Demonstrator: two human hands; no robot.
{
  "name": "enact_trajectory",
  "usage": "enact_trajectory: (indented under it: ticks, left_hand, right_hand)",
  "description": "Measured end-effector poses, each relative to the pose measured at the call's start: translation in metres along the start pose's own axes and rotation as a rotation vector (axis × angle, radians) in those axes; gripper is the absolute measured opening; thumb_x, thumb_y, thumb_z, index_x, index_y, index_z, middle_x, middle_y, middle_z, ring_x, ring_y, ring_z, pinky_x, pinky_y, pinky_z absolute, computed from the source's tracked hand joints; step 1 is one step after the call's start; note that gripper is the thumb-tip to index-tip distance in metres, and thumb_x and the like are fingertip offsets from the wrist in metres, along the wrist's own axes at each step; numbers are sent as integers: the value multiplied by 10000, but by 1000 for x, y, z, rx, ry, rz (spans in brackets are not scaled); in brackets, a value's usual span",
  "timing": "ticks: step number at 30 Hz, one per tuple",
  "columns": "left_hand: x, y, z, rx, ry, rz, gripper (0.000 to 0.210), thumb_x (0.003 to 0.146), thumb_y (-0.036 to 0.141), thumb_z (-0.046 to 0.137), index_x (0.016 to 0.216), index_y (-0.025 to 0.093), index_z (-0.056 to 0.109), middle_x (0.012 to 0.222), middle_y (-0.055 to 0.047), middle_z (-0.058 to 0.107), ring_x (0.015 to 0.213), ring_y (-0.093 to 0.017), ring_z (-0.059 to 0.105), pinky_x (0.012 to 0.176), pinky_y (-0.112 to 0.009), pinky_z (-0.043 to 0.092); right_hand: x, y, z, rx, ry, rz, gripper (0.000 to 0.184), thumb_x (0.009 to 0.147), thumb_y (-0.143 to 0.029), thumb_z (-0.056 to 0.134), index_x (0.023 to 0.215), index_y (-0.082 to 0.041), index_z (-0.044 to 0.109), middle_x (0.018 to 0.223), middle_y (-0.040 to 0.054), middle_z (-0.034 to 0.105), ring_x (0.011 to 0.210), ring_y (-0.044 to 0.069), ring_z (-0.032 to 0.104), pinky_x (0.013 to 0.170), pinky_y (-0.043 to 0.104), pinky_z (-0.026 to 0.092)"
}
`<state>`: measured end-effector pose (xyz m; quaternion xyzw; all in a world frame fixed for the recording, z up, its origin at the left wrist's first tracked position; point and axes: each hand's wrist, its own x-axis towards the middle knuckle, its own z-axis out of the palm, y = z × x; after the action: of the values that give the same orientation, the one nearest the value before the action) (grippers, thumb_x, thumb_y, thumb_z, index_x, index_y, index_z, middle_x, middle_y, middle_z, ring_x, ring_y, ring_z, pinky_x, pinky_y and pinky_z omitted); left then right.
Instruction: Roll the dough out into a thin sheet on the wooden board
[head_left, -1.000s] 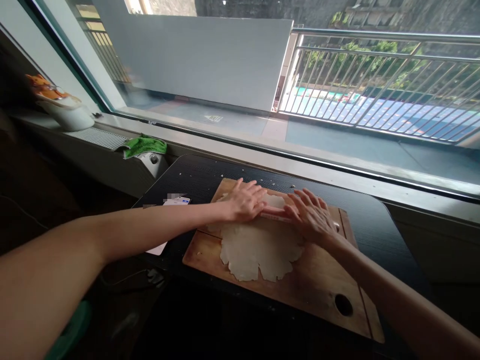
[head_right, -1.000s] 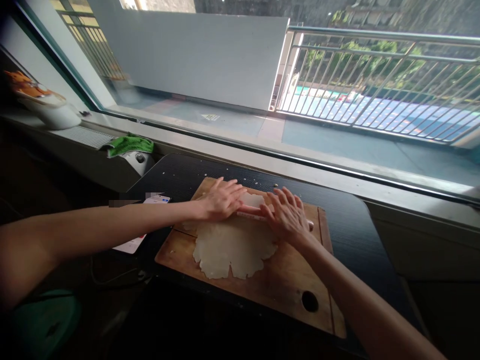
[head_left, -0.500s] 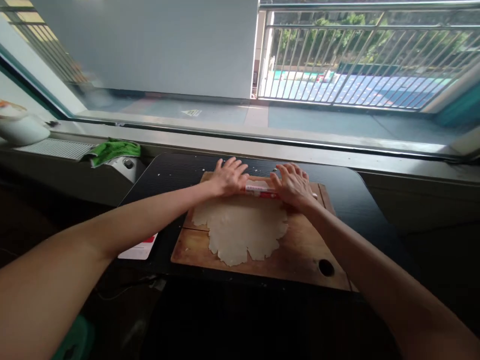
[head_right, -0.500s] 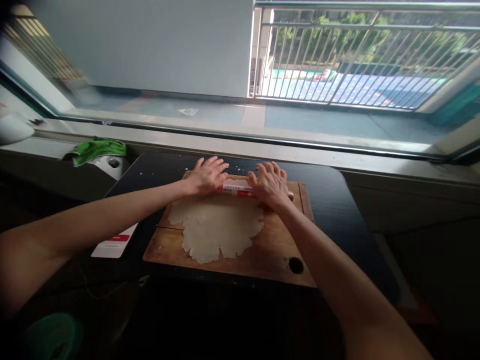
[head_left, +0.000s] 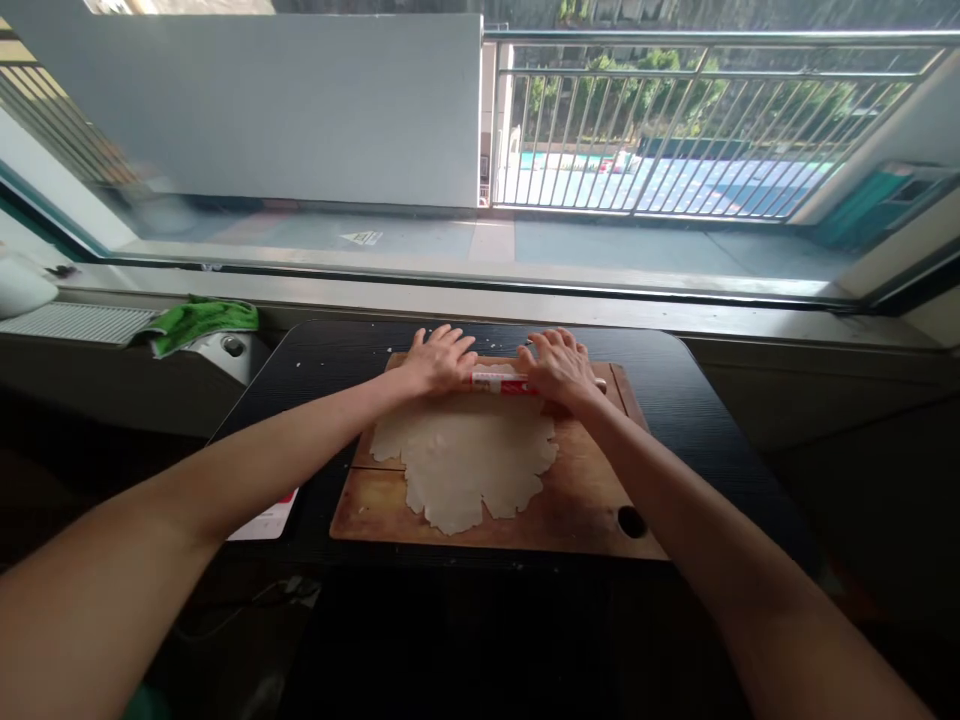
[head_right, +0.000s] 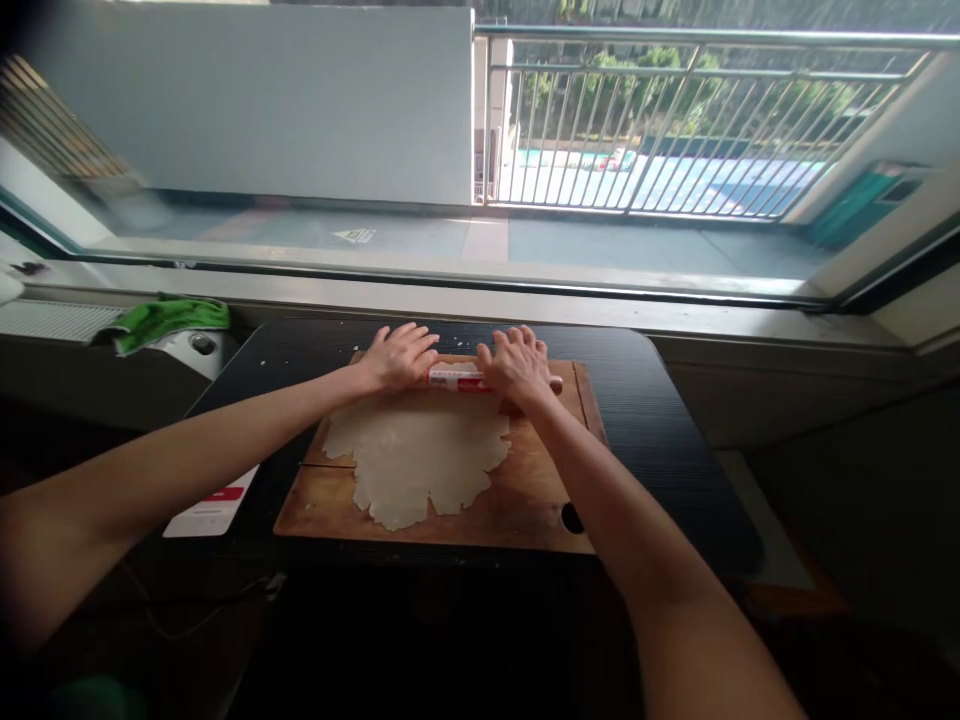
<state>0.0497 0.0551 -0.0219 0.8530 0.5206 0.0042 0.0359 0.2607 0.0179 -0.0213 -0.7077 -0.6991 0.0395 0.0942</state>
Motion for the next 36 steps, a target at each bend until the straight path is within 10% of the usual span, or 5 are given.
enact_trajectory:
  ticks: [10,18,24,32,36]
  left_hand:
    - [-34,1,4,-25,-12,206,535,1013,451,277,1478,248,447,1552,-73,431,1454,-292,310,1177,-572,208]
    - [32,-4,-7,-39,18,-118,528,1018,386,257,1483,203,429,1583,-101,374,1483,-287,257,1180,-594,181]
    - [-23,-4,6,-63,-17,198,529,1016,435,252,1468,245,452,1537,-83,448,1435,-283,348,1167,-567,227]
    - [41,-9,-8,-78,-12,-151,565,1018,408,264,1524,173,355,1609,-107,319,1499,-289,215,1193,-584,169]
    - [-1,-4,-2,-81,-43,26,553,1015,418,263,1505,199,393,1587,-105,366,1475,-291,280,1178,-585,213]
  right_hand:
    - [-32,2,-1,-62,-89,-239,495,1004,-457,223,1223,-269,626,1349,92,572,1317,289,411,1058,494,349]
    - [35,-1,-4,6,-80,46,567,992,-503,253,1398,-196,503,1460,153,481,1348,315,403,1061,506,357]
    - [-25,0,1,-53,-31,-299,465,996,-481,270,1196,-257,625,1293,100,606,1271,280,456,1032,468,376]
    - [54,-2,2,24,-15,7,572,988,-494,270,1412,-177,486,1477,152,475,1365,322,378,1078,518,333]
    - [7,-2,3,-32,-44,-180,504,995,-493,270,1293,-223,573,1368,118,570,1307,294,441,1036,483,380]
